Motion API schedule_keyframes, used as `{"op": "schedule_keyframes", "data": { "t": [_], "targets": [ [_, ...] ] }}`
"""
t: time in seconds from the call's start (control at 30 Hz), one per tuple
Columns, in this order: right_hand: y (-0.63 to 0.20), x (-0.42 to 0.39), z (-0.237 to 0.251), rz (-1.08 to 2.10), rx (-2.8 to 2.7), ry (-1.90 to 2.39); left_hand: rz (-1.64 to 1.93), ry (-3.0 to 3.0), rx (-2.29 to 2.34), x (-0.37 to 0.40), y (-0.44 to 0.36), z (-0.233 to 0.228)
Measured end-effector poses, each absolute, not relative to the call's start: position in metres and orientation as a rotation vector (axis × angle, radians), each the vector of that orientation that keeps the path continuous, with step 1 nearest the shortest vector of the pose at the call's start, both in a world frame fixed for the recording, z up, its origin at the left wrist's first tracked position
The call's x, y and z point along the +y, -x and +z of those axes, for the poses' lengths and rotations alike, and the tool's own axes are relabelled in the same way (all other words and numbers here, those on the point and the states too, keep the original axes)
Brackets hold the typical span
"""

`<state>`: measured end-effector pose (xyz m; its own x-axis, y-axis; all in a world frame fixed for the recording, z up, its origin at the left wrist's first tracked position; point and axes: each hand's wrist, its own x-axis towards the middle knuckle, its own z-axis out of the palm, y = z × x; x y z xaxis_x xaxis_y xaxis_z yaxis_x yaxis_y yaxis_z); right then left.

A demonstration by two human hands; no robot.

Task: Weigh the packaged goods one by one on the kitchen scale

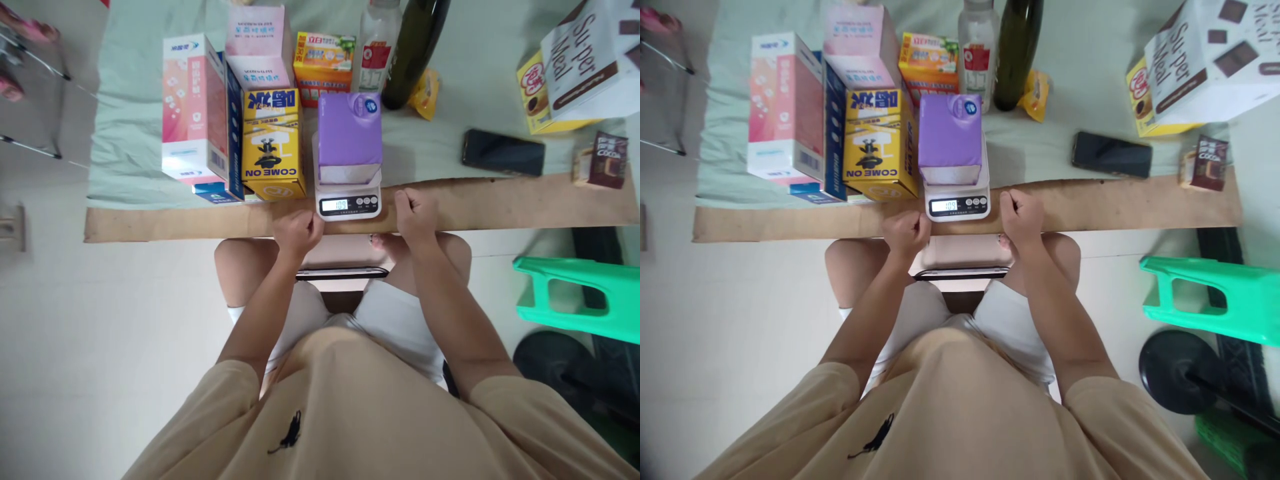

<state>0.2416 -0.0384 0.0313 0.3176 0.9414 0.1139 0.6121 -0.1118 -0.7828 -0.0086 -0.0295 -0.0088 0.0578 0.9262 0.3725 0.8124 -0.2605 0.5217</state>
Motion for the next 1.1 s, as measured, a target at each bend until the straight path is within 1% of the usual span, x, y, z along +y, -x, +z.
{"op": "schedule_keyframes", "data": {
  "t": [0.67,1.1],
  "targets": [
    [-0.24,-0.039,0.033,0.55,-1.408,1.822,0.98,-2.168,1.772,-0.031,0.009,-0.011],
    [-0.234,-0.036,0.041,0.593,-1.309,1.889,1.195,-2.355,1.77,-0.029,0.009,-0.021]
  ]
}}
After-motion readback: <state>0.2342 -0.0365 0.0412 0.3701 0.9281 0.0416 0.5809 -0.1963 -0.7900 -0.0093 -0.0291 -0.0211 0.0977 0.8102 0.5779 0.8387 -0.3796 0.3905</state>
